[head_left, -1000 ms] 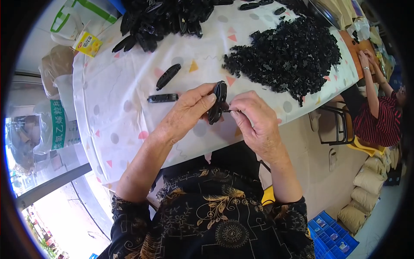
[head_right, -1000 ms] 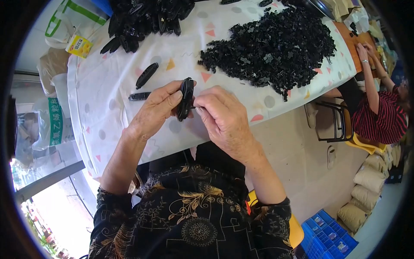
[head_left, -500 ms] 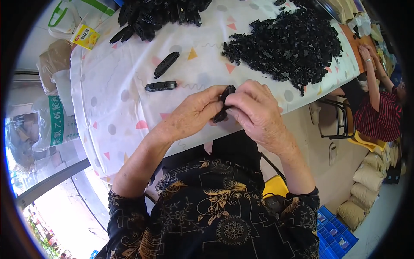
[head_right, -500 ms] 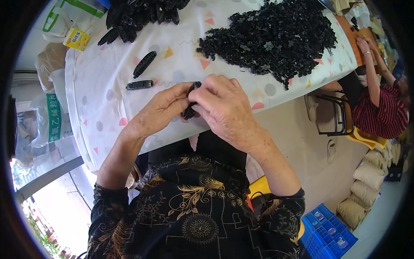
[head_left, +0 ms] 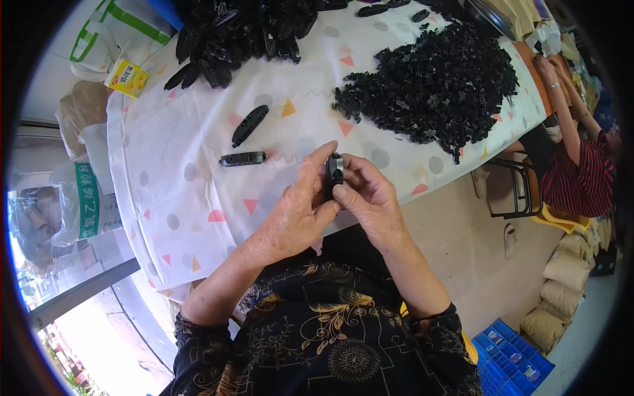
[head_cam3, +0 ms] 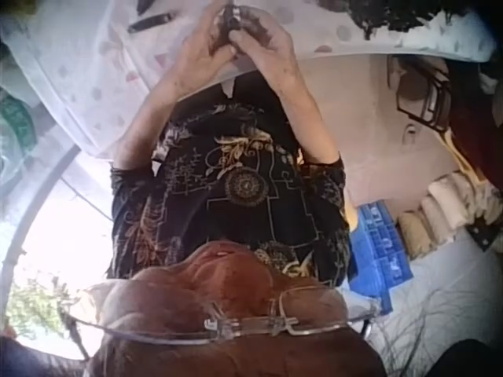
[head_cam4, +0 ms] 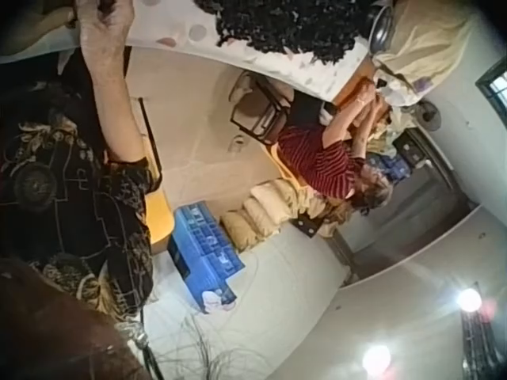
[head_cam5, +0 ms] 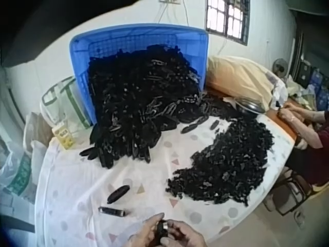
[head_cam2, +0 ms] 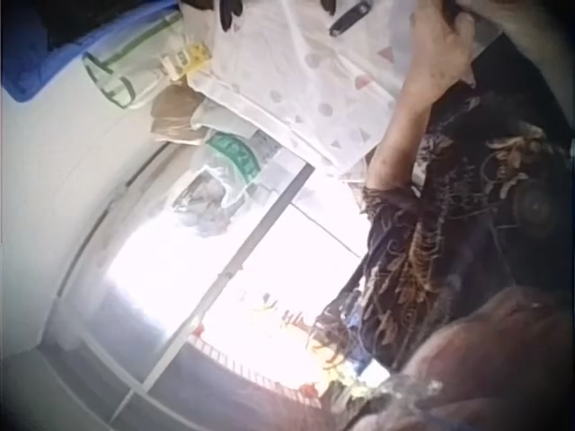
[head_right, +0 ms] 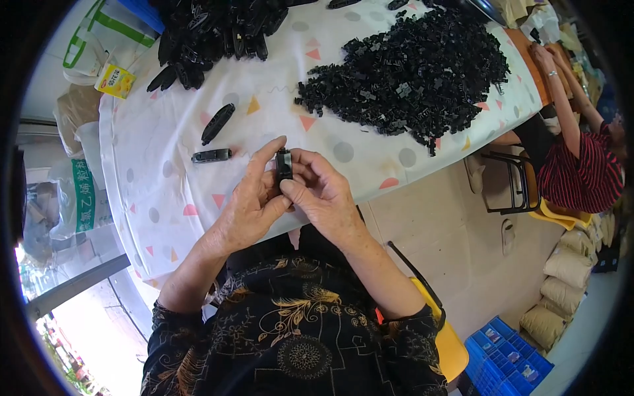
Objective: Assembling small black plastic industrial components by hand on a workbench.
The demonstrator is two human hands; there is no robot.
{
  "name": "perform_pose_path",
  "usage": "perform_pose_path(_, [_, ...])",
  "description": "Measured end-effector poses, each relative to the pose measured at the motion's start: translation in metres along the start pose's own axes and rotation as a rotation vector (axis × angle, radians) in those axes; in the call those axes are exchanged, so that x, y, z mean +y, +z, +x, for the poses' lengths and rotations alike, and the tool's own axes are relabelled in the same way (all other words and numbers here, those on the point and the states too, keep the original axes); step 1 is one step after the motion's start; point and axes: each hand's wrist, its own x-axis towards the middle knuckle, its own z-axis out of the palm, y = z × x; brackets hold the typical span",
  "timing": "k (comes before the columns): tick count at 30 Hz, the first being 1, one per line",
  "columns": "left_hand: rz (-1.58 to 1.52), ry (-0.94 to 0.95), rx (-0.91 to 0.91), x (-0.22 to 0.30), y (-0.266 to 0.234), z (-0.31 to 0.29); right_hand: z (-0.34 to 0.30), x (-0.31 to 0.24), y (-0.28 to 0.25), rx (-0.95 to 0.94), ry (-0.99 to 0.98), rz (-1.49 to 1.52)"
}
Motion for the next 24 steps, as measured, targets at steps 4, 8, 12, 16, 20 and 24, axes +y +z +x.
perform_pose_path(4, [-0.011, 0.013, 0.003, -0.003, -0.006, -0.001, 0.004, 0.005, 0.008, 0.013, -0.072, 0.045])
perform_pose_path(8, [0.055, 0.105, 0.002, -0.004, -0.010, 0.005, 0.007, 0.005, 0.014, 0.055, -0.087, 0.043])
perform_pose_path(12, [0.256, 0.015, -0.090, 0.008, -0.022, 0.005, 0.008, 0.007, 0.005, 0.015, -0.039, -0.036])
perform_pose_path(16, [0.648, 0.010, -0.180, 0.027, -0.048, 0.001, 0.019, -0.032, -0.005, -0.077, -0.050, -0.431])
perform_pose_path(20, [0.936, 0.328, -0.135, 0.031, -0.069, 0.027, 0.065, -0.046, -0.022, 0.068, -0.609, -1.355])
perform_pose_path(24, [1.261, 0.600, 0.070, 0.036, -0.099, 0.103, 0.103, -0.043, -0.029, 0.071, -0.639, -1.721])
